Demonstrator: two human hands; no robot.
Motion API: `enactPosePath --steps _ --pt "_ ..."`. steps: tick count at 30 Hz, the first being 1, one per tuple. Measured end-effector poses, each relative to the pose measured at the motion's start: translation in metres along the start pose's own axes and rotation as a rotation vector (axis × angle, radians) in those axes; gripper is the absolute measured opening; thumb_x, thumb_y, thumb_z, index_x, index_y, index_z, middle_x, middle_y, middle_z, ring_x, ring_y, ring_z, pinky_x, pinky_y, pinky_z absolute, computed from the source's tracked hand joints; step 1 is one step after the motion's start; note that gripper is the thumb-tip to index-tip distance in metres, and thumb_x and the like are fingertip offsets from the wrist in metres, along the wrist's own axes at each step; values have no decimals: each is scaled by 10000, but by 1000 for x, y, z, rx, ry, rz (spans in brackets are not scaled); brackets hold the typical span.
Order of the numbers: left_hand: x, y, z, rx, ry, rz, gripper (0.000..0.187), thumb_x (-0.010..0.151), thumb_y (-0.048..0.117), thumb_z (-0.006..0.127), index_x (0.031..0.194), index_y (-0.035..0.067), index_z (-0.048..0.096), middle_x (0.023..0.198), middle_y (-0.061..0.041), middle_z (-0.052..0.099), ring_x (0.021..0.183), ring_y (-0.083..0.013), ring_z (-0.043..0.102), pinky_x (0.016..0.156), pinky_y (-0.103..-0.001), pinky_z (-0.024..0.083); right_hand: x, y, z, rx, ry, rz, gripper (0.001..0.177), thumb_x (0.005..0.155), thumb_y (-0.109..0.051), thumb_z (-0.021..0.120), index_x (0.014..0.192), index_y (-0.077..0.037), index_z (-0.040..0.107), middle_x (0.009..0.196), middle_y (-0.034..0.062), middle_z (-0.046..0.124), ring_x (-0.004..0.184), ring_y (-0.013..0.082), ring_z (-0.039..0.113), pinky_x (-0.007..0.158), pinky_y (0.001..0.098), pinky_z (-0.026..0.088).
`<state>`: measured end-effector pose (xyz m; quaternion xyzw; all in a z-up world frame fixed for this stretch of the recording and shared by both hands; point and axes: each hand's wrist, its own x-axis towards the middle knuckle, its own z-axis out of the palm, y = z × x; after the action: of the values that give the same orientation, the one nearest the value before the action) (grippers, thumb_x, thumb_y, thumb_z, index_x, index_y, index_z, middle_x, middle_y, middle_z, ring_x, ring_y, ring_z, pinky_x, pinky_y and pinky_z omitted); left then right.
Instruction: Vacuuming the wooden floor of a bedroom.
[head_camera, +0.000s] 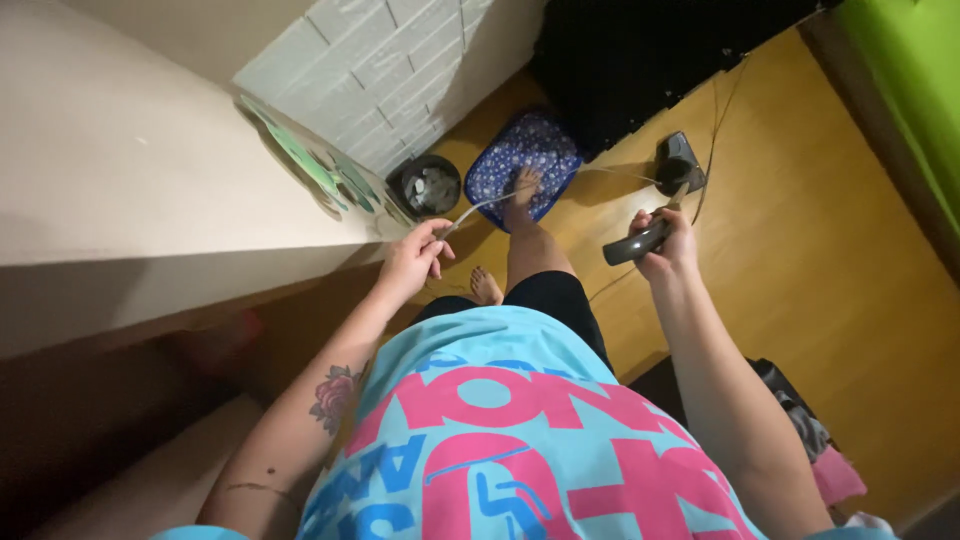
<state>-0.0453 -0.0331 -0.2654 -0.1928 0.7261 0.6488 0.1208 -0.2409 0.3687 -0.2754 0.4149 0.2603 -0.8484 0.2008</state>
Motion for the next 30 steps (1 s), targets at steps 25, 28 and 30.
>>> enactPosePath --steps 25,28,30 --pt "43 28 -48 -211 20 -224 376 1032 80 483 1403 122 531 938 -83 709 652 -136 620 614 -302 535 -141 -3 -52 -156 114 31 231 986 -177 545 1119 8 513 813 87 575 647 131 522 567 241 486" --pt "51 18 -39 -206 -15 -245 360 1033 85 487 1387 120 539 938 -75 701 657 -131 617 616 -301 532 -139 -10 -79 -198 141 3 250 987 -188 562 1154 -4 541 781 78 563 622 118 509 532 227 465" --pt "54 0 -20 -243 -65 -229 349 1031 69 495 1375 105 545 926 -84 692 650 -134 610 619 -306 534 -125 -12 -108 -218 124 -7 258 991 -200 585 1164 -11 563 750 64 543 597 117 495 506 228 454"
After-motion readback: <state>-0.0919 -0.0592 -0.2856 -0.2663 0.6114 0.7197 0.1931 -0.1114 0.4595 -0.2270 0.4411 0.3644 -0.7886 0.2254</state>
